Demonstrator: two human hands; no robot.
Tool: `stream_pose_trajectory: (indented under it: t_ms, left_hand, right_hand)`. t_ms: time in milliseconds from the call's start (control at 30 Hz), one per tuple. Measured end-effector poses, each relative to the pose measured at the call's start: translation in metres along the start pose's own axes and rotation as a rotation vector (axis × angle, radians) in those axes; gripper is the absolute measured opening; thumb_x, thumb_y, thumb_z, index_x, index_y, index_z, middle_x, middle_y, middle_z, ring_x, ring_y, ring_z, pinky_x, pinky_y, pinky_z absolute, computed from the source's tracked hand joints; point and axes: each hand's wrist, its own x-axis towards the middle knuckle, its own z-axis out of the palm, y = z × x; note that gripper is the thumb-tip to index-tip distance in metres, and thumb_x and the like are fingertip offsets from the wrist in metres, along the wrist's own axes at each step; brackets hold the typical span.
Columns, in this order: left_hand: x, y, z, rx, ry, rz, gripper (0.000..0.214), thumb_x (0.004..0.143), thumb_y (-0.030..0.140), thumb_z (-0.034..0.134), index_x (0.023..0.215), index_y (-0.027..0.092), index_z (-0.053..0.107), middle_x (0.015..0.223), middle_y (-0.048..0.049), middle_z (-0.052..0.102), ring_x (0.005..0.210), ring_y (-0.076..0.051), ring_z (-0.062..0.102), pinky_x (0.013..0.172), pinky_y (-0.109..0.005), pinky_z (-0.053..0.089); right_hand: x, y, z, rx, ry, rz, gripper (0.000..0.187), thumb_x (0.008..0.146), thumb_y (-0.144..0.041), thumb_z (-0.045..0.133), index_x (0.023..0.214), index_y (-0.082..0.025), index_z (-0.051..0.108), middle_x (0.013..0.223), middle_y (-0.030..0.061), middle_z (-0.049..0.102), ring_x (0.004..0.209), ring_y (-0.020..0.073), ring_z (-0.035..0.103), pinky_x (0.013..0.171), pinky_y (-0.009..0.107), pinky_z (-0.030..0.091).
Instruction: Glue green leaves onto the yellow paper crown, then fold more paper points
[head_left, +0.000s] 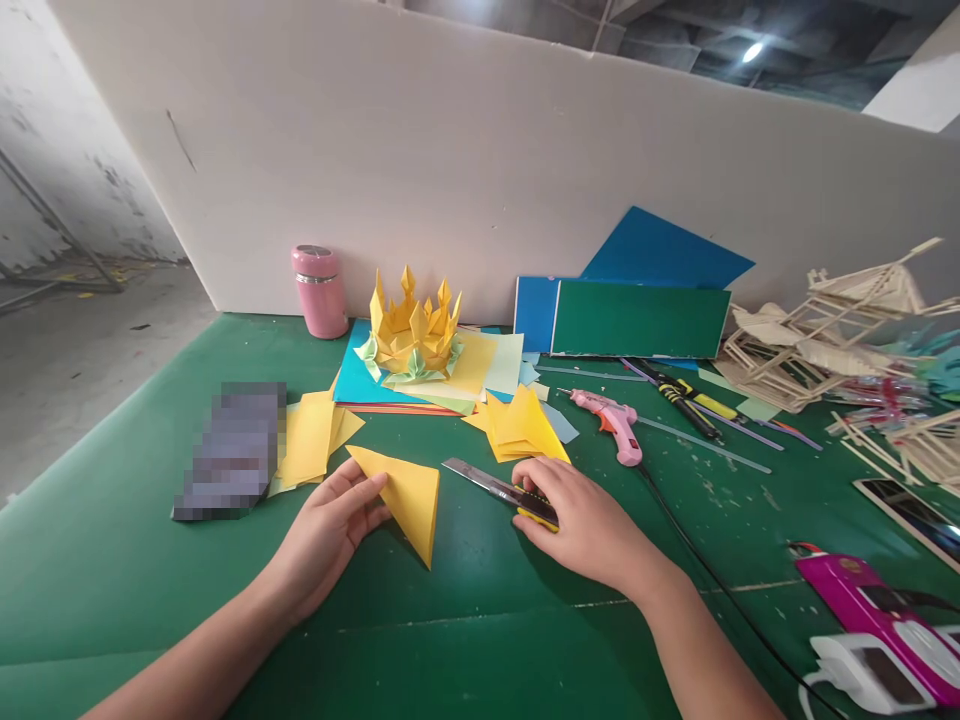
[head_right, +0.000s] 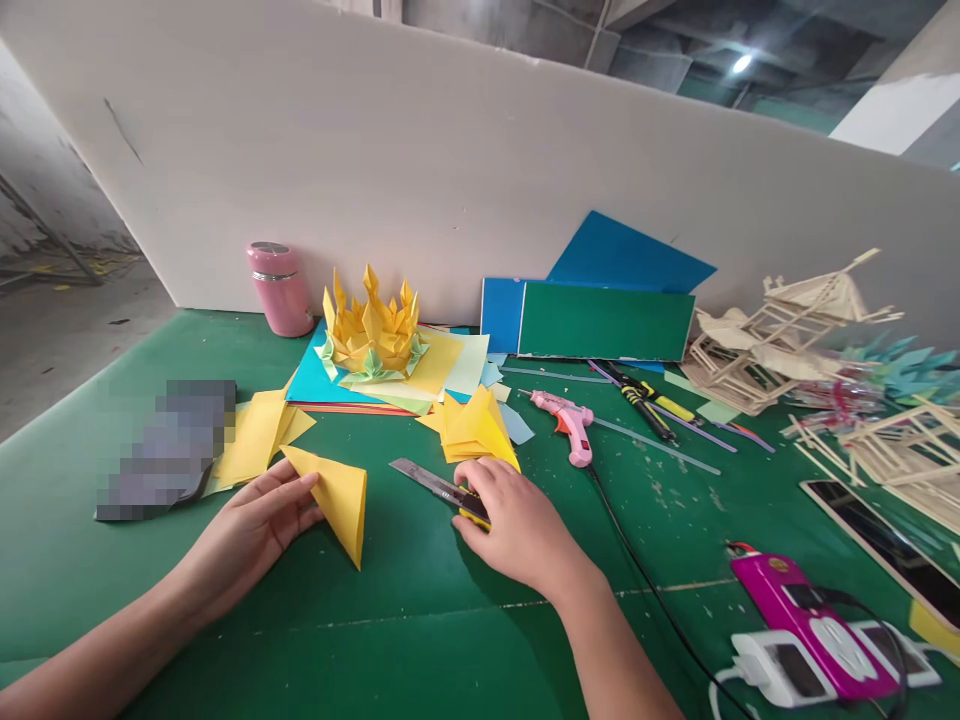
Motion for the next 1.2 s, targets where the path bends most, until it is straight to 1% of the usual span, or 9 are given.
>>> stream_pose_trajectory:
  t_ms: [133, 300, 400, 633, 733, 833, 967, 1067, 1200]
  left_hand:
    - [-0.001, 0.001, 0.002, -0.045, 0.032, -0.006, 0.010, 0.073, 0.024, 0.072, 0.082, 0.019, 0.071, 0.094, -0.0051, 0.072, 0.085, -0.020, 0.067, 0.075, -0.027, 0.058]
    - [-0.002, 0.004, 0.004, -0.053, 0.026, -0.034, 0.012, 0.076, 0.021, 0.069, 0.087, 0.018, 0.071, 0.095, -0.0066, 0.071, 0.085, -0.019, 0.066, 0.072, -0.024, 0.057]
    - [0.000, 0.004, 0.003, -0.065, 0.002, -0.040, 0.011, 0.079, 0.016, 0.065, 0.088, 0.018, 0.069, 0.090, -0.0051, 0.068, 0.081, -0.018, 0.065, 0.071, -0.024, 0.057]
    - [0.001, 0.010, 0.006, -0.188, -0.019, -0.150, 0.019, 0.090, 0.013, 0.047, 0.092, 0.015, 0.065, 0.078, -0.0060, 0.064, 0.069, -0.016, 0.064, 0.066, -0.028, 0.058]
    - [0.000, 0.013, 0.009, -0.272, 0.033, -0.189, 0.023, 0.094, 0.021, 0.043, 0.090, 0.014, 0.065, 0.074, -0.0065, 0.064, 0.065, -0.016, 0.065, 0.063, -0.029, 0.058]
    - [-0.001, 0.015, 0.013, -0.314, 0.118, -0.220, 0.022, 0.093, 0.023, 0.046, 0.091, 0.012, 0.065, 0.071, -0.0053, 0.063, 0.063, -0.015, 0.066, 0.066, -0.029, 0.060]
    - [-0.004, 0.015, 0.018, -0.318, 0.185, -0.256, 0.018, 0.090, 0.012, 0.047, 0.091, 0.012, 0.066, 0.071, -0.0045, 0.063, 0.064, -0.015, 0.067, 0.065, -0.028, 0.060]
    - [-0.006, 0.014, 0.019, -0.302, 0.183, -0.222, 0.018, 0.090, 0.009, 0.047, 0.092, 0.012, 0.065, 0.074, -0.0059, 0.065, 0.069, -0.016, 0.069, 0.069, -0.028, 0.060]
    - [-0.005, 0.011, 0.016, -0.273, 0.154, -0.212, 0.018, 0.091, 0.011, 0.047, 0.093, 0.012, 0.065, 0.079, -0.0080, 0.067, 0.076, -0.019, 0.070, 0.072, -0.030, 0.061]
  right_hand:
    - [0.000, -0.004, 0.001, 0.060, 0.078, -0.026, 0.018, 0.077, -0.012, 0.052, 0.090, -0.024, 0.048, 0.086, 0.0019, 0.062, 0.073, 0.0176, 0.060, 0.057, 0.028, 0.049]
    - [0.002, 0.014, -0.003, -0.040, 0.551, 0.046, 0.009, 0.086, -0.027, 0.048, 0.094, -0.021, 0.049, 0.087, 0.0071, 0.060, 0.072, 0.0192, 0.059, 0.057, 0.028, 0.047]
    - [0.002, 0.033, -0.003, -0.183, 0.648, 0.164, 0.012, 0.085, -0.030, 0.047, 0.092, -0.021, 0.049, 0.085, 0.0090, 0.061, 0.074, 0.0228, 0.059, 0.053, 0.030, 0.045]
    - [0.001, 0.050, 0.005, -0.317, 0.458, 0.361, 0.008, 0.082, -0.029, 0.049, 0.084, -0.022, 0.051, 0.087, 0.0091, 0.062, 0.067, 0.0234, 0.060, 0.046, 0.029, 0.039]
    - [0.002, 0.043, 0.004, -0.277, 0.547, 0.243, 0.012, 0.085, -0.031, 0.047, 0.086, -0.021, 0.054, 0.088, 0.0099, 0.063, 0.078, 0.0264, 0.060, 0.056, 0.034, 0.045]
    - [0.005, 0.023, 0.006, -0.025, 0.567, 0.015, 0.016, 0.090, -0.029, 0.044, 0.085, -0.021, 0.056, 0.082, 0.0072, 0.063, 0.078, 0.0220, 0.060, 0.064, 0.032, 0.047]
    - [0.008, -0.017, 0.025, 0.396, 0.303, -0.096, 0.015, 0.091, -0.035, 0.051, 0.093, -0.022, 0.057, 0.083, 0.0036, 0.064, 0.072, 0.0158, 0.059, 0.065, 0.027, 0.049]
    - [0.012, -0.043, 0.043, 0.681, 0.102, -0.099, 0.034, 0.082, -0.053, 0.059, 0.093, -0.022, 0.054, 0.080, 0.0015, 0.061, 0.068, 0.0136, 0.058, 0.061, 0.024, 0.049]
    - [0.019, -0.051, 0.048, 0.690, 0.110, -0.222, 0.031, 0.083, -0.053, 0.058, 0.078, -0.022, 0.053, 0.068, -0.0018, 0.059, 0.059, 0.0116, 0.054, 0.054, 0.022, 0.045]
